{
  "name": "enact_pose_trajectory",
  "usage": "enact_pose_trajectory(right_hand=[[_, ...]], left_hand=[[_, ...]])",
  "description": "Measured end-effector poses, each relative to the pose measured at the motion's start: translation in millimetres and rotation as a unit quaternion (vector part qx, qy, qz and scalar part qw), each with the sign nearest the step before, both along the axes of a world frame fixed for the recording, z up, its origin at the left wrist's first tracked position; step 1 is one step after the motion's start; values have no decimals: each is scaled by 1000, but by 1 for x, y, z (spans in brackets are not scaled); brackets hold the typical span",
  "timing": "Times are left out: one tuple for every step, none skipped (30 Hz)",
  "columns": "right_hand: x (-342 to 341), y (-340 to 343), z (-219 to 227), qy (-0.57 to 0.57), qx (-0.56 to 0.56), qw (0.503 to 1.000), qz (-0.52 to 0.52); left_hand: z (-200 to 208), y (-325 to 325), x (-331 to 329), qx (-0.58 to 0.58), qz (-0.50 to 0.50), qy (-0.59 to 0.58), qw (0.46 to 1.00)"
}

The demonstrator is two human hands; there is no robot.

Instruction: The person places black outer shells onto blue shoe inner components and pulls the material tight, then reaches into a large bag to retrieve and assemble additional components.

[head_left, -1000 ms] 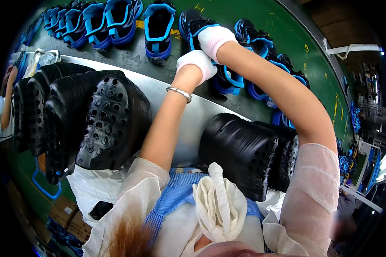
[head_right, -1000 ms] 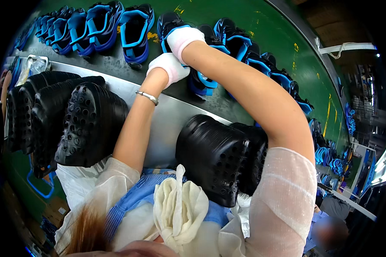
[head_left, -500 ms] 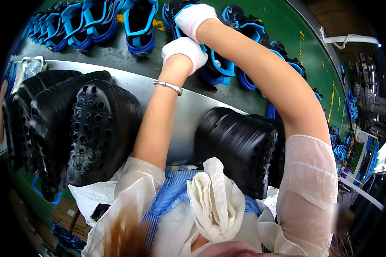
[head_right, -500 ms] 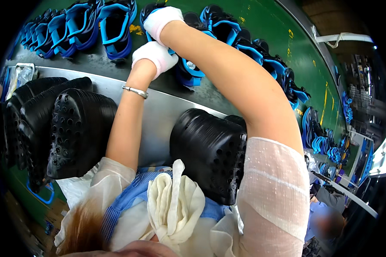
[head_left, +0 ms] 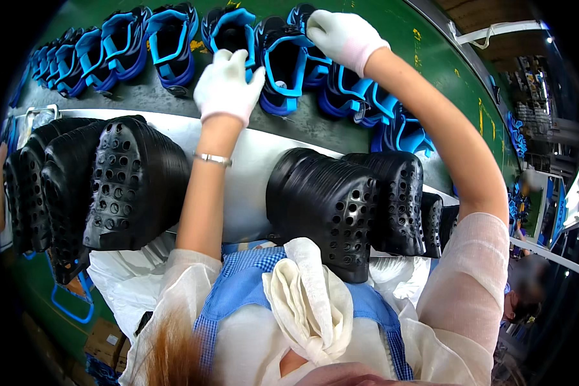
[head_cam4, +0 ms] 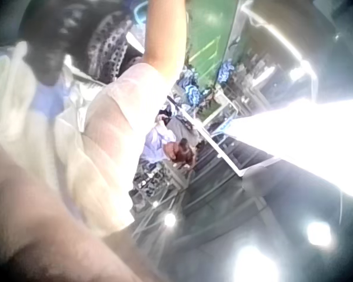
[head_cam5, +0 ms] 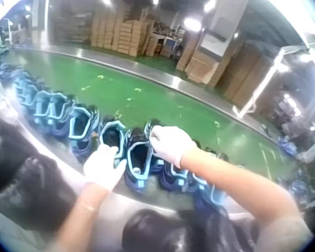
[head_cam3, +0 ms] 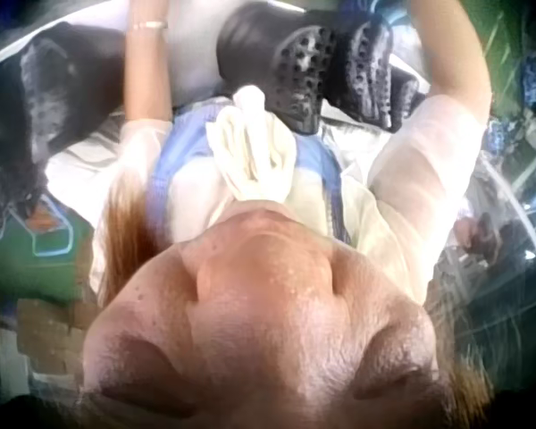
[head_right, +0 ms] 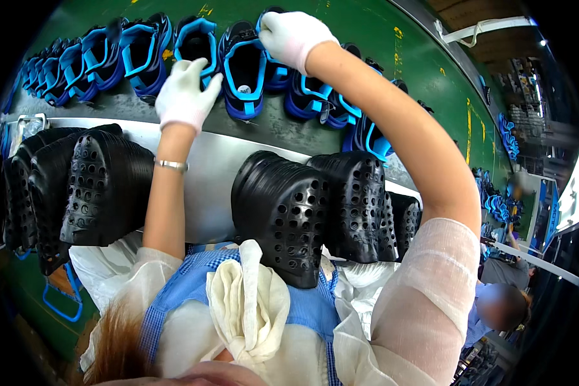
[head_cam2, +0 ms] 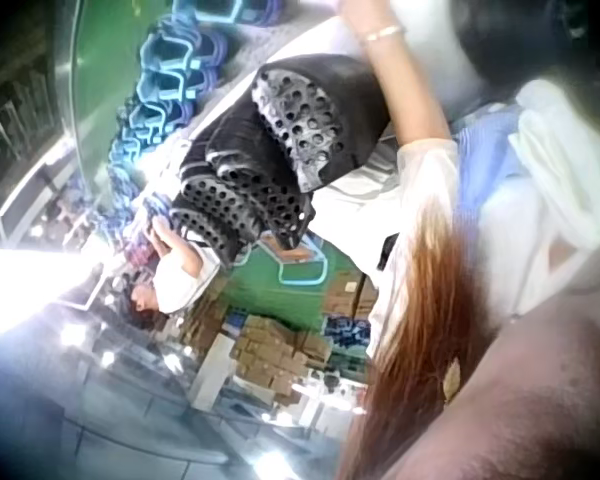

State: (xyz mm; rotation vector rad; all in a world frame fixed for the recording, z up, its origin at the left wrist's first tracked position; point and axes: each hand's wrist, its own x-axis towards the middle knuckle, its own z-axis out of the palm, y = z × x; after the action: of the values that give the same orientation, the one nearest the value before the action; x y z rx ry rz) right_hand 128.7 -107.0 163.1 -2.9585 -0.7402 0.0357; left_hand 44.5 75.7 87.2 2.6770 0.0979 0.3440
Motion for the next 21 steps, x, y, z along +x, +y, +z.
enact_pose_trajectory(right_hand=[[-5,-10,-7,-32,1,1000,0],[-5,-19,-13,8,-22,1000,-20],[-8,-26,-12,78,-62,995,-27],[-9,-33,-18,111,-101,989,7],[-11,-41,-29,144,-139,979,39],[-15,-43,-43,185,-124,975,15],[-17,-41,-51,160,-108,980,42],[-17,-42,-57,147,-96,984,35],[-20,-37,-61,137,-87,986,31],[-24,-38,-61,153,-107,982,34],[-30,-44,-60,158,-104,981,32],[-38,-51,-54,162,-101,981,32],[-44,-58,-49,166,-99,981,31],[-49,-68,-48,166,-99,981,28],[-57,-79,-42,166,-109,980,17],[-63,-91,-39,156,-119,980,18],[-69,-103,-37,146,-128,981,18],[-78,-115,-36,135,-126,983,9],[-84,-124,-35,134,-112,985,-5],[-91,-134,-33,134,-99,986,-21],[-100,-146,-30,133,-89,986,-42]], left_hand=[[3,-5,-9,-30,4,-68,997],[3,-8,-18,-72,-30,-75,994],[3,-13,-26,-113,-64,-81,988],[-3,-18,-31,-168,-98,-47,980],[-17,-24,-34,-145,-128,-41,980],[-26,-30,-35,-119,-132,-19,984],[-33,-33,-37,-94,-134,1,986],[-38,-32,-35,-154,-146,26,977],[-52,-29,-29,-183,-157,-3,970],[-53,-27,-24,-174,-158,5,972],[-54,-26,-20,-164,-160,13,973],[-48,-28,-19,-168,-144,33,975],[-46,-32,-18,-168,-165,39,971],[-44,-36,-17,-167,-185,45,967],[-43,-42,-16,-168,-204,49,963],[-42,-53,-14,-196,-200,55,958],[-40,-61,-14,-137,-229,18,964],[-37,-72,-11,-136,-239,31,961],[-35,-83,-8,-135,-252,43,957],[-31,-89,-5,-118,-268,59,954],[-31,-96,-1,-106,-288,72,949]])
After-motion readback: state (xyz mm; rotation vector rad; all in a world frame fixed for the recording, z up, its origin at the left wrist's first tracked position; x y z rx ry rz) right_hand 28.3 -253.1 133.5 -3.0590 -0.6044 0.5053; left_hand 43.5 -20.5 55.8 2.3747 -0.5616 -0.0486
